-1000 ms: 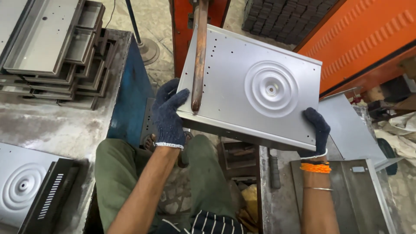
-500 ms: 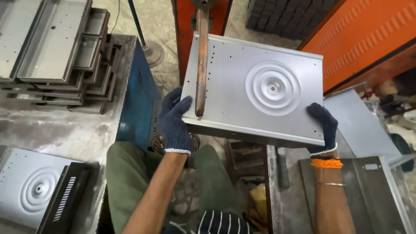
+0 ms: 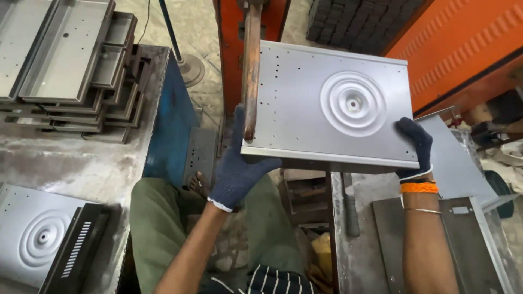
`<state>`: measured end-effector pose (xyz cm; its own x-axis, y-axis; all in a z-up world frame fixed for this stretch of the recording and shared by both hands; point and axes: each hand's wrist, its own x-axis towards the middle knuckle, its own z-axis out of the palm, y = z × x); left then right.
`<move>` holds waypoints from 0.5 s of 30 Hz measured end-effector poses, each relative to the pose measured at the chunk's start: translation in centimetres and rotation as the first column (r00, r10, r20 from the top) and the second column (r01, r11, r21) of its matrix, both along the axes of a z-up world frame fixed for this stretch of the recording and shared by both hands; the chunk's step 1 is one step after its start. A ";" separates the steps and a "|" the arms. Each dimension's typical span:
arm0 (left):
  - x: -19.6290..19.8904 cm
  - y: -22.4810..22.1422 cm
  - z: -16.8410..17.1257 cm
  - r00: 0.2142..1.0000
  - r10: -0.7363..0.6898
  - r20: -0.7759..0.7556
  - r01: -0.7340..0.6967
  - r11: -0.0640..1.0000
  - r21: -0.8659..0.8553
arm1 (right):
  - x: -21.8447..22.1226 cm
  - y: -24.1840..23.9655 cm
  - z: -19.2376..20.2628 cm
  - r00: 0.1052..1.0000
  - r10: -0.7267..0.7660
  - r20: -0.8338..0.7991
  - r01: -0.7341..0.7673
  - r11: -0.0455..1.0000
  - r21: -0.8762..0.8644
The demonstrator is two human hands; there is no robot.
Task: Spot welding metal panels together to assemble electronic or industrial enclosures.
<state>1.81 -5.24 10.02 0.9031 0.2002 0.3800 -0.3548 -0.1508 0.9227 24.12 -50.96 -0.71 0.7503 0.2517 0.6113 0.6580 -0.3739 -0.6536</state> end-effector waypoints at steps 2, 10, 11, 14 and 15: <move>0.4 -0.5 -1.3 0.998 -0.012 -0.057 0.007 0.997 -0.071 | 2.9 -3.0 -3.2 0.937 0.088 -0.339 0.020 0.953 0.301; 0.0 -0.8 -0.8 0.995 -0.002 -0.103 -0.011 0.993 -0.121 | 2.0 -1.5 -1.2 0.914 0.175 -0.365 -0.024 0.924 0.382; -0.1 -0.7 -0.8 0.993 0.025 -0.115 -0.033 0.997 -0.067 | 1.1 -0.8 0.0 0.945 0.114 -0.308 -0.027 0.962 0.272; -0.1 -0.3 -1.1 0.996 0.010 -0.085 -0.017 0.997 -0.076 | 1.2 0.0 0.1 0.969 0.054 -0.242 -0.014 0.987 0.161; 0.0 0.2 -1.2 0.996 0.010 -0.089 -0.016 0.997 -0.071 | 0.9 0.5 0.1 0.968 0.054 -0.246 -0.013 0.986 0.167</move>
<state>1.84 -5.08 8.86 0.9297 0.2359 0.2829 -0.2696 -0.0876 0.9590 25.06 -50.42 -0.63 0.8765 0.1923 0.4413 0.4774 -0.2294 -0.8482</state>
